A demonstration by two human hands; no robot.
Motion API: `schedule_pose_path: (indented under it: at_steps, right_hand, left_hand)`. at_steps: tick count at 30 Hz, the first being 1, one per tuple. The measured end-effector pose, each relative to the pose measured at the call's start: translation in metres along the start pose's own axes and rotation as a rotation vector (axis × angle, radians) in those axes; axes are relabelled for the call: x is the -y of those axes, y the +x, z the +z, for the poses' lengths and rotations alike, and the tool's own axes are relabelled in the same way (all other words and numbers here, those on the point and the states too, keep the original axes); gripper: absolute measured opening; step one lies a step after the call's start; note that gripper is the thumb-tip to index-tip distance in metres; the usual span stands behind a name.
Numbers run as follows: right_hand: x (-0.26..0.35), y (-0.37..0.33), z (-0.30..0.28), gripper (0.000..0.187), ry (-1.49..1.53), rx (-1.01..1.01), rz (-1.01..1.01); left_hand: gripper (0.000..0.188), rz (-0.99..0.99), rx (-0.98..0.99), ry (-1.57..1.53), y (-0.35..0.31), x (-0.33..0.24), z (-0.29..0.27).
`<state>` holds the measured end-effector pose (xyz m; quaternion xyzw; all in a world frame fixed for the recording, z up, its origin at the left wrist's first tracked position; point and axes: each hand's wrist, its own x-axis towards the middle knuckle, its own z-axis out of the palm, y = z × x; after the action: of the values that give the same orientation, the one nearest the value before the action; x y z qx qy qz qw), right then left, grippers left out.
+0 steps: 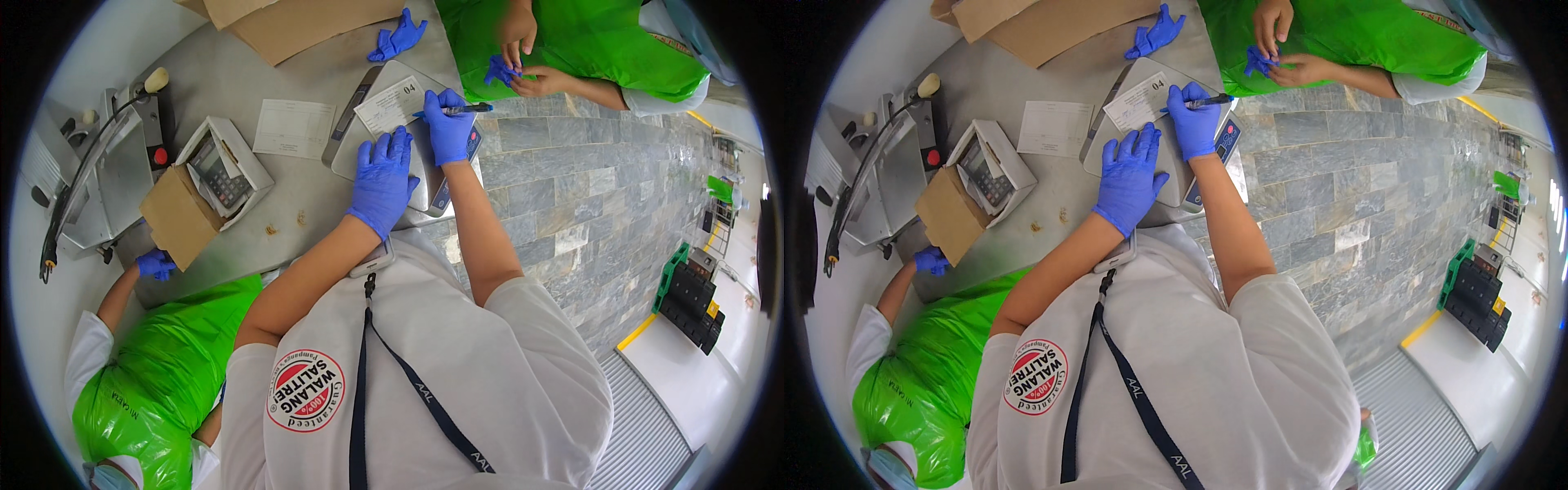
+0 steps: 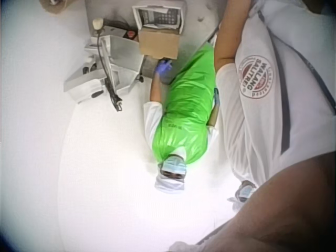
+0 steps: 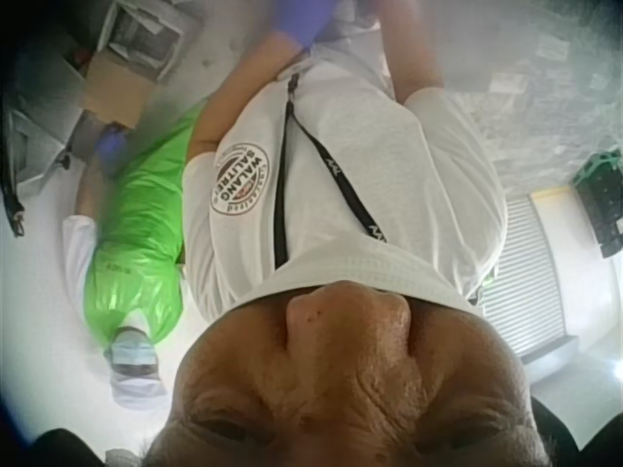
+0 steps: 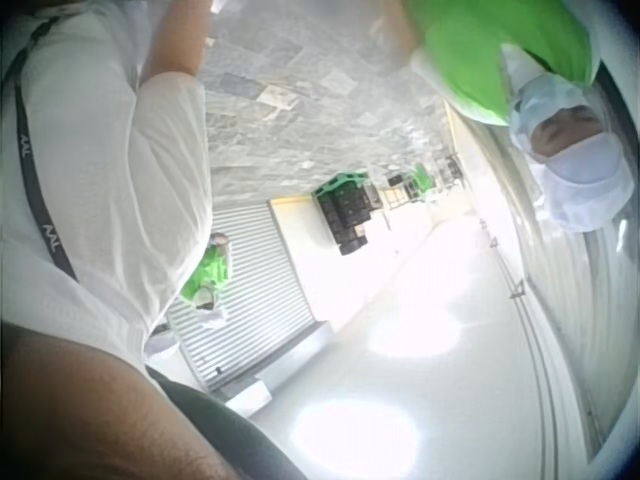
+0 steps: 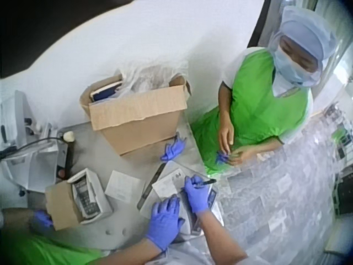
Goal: The person walks to a workstation and uses a calculator to perform calculations. They then write information onto a paper form using a pen. The person interacts with coworkers who are also handling paperwork and documents.
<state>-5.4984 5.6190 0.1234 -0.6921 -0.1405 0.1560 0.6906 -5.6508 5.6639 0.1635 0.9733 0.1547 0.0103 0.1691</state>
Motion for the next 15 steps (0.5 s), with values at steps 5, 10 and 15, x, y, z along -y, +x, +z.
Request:
schedule_pose_path:
  at_steps: [5,10,15]
  right_hand:
    - [0.0,-0.004,0.006,0.036,-0.007,0.053,-0.072]
    - [-0.002,-0.007,0.005,0.035,-0.039,0.08,-0.055]
    - [-0.003,-0.008,0.005,0.033,-0.078,0.112,-0.082]
  left_hand:
    - [0.072,-0.004,0.019,0.014,-0.001,0.001,0.001]
    - [0.072,-0.005,0.037,0.021,-0.001,0.0,0.0]
    - [0.072,-0.008,0.05,0.023,-0.001,0.001,0.001]
